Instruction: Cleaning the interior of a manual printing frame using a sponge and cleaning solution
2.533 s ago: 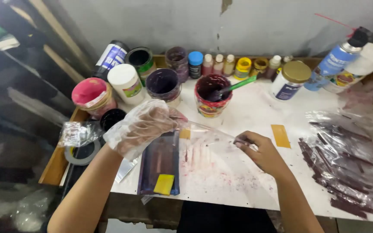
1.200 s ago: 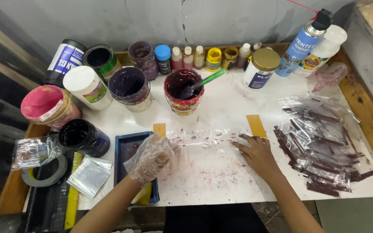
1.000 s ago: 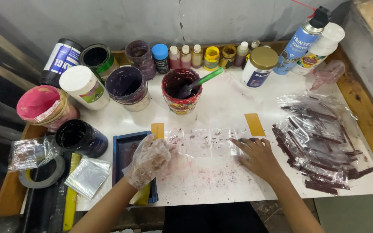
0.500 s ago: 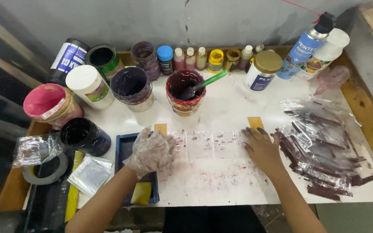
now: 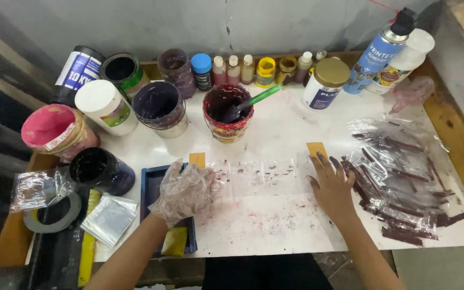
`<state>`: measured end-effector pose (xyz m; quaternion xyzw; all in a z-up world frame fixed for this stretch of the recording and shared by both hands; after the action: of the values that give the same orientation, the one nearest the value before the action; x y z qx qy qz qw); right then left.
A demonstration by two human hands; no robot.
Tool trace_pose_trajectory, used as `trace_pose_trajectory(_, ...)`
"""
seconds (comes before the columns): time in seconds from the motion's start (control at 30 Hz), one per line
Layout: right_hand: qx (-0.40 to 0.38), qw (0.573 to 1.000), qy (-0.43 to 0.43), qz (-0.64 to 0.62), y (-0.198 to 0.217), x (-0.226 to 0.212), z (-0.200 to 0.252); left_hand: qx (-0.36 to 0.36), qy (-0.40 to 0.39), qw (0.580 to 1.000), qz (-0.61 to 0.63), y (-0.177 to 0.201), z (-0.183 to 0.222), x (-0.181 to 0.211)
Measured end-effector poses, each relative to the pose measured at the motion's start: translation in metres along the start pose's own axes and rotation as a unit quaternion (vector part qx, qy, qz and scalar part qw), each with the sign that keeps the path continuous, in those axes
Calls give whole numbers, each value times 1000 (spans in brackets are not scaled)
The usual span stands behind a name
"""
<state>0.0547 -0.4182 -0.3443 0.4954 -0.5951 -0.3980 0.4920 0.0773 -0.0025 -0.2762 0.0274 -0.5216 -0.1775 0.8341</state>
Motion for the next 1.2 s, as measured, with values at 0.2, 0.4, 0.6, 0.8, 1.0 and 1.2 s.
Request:
trace_pose_trajectory(0.2, -103, 994, 23, -27, 20, -12, 14, 51, -126, 944, -300, -5, 27, 38)
trace_pose_trajectory(0.4, -62, 986, -37, -150, 59, 1, 17, 102, -240, 781, -567, 14, 80, 72)
trace_pose_trajectory(0.6, 2, 954, -10, -301, 106, -45, 15, 283, -247, 720, -583, 65, 147, 64)
trace_pose_trajectory(0.8, -74, 882, 45, -463, 120, -153, 18, 314, -157, 747, -564, 83, 146, -49)
trace_pose_trajectory(1.0, -299, 817, 16, -492, 145, -253, 31, 24, 134, 789, -599, 59, 144, -63)
trace_pose_trajectory(1.2, -405, 815, 34, -413, 161, -293, 42, 210, -90, 730, -644, 52, 141, -93)
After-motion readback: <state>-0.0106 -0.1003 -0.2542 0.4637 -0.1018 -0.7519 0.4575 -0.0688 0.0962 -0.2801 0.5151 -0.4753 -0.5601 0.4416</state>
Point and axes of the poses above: each hand's wrist, its own z-axis away from the middle knuckle, its own y-axis out of the back of the hand, x = y × z, the point moved 6 cm from there along -z, towards the middle knuckle, and after that the axes turned 12 degrees about z, right-handed, at the moved point
